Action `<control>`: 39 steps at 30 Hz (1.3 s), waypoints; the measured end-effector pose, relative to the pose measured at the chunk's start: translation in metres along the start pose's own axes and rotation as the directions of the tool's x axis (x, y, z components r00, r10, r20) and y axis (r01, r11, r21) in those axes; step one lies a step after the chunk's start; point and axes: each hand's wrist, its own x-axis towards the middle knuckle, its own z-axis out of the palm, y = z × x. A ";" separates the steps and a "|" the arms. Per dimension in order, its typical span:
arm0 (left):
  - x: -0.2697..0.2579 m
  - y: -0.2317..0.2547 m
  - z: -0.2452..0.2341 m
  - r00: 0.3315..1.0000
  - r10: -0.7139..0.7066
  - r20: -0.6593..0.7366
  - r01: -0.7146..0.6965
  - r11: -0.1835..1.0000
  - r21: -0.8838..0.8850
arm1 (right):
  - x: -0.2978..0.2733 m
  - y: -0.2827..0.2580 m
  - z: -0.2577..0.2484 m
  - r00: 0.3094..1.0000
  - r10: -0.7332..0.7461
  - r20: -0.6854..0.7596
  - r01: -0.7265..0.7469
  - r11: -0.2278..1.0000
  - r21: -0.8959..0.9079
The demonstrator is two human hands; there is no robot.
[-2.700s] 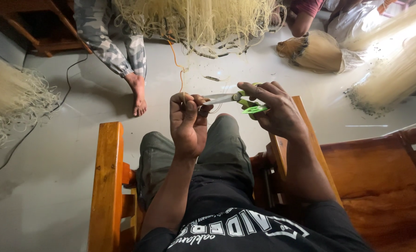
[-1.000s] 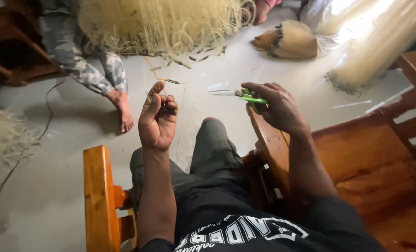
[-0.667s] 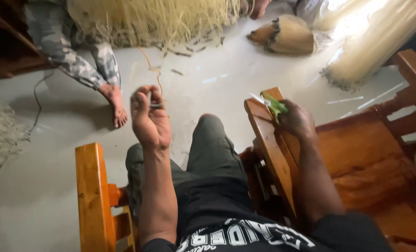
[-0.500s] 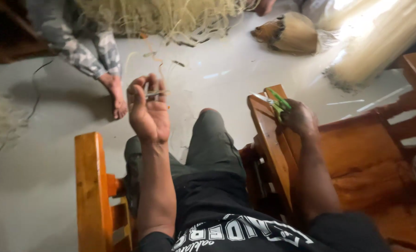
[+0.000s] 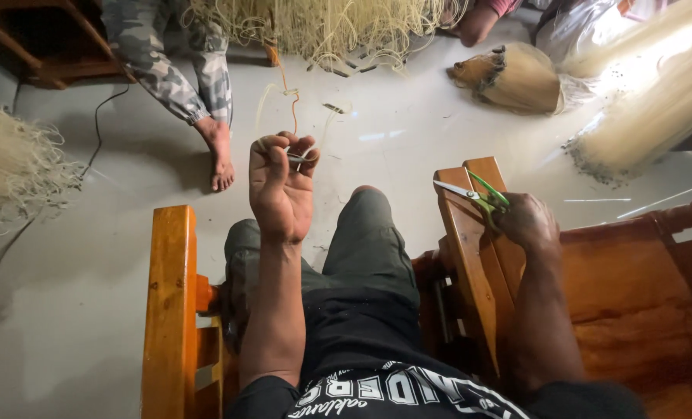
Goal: Repairing or assembling a fishing net using a shuttle and scissors
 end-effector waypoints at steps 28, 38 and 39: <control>-0.034 -0.039 0.019 0.951 -0.176 0.255 0.085 0.940 0.331 | -0.086 -0.151 -0.044 0.532 -0.593 -0.604 0.843 0.305 0.443; -0.055 -0.047 0.024 0.833 -0.185 0.521 0.143 0.982 0.121 | -0.112 -0.161 -0.046 0.438 -0.702 -0.561 0.870 0.173 0.463; -0.056 -0.047 0.024 0.830 -0.190 0.525 0.146 0.981 0.124 | -0.111 -0.159 -0.045 0.441 -0.698 -0.565 0.869 0.174 0.464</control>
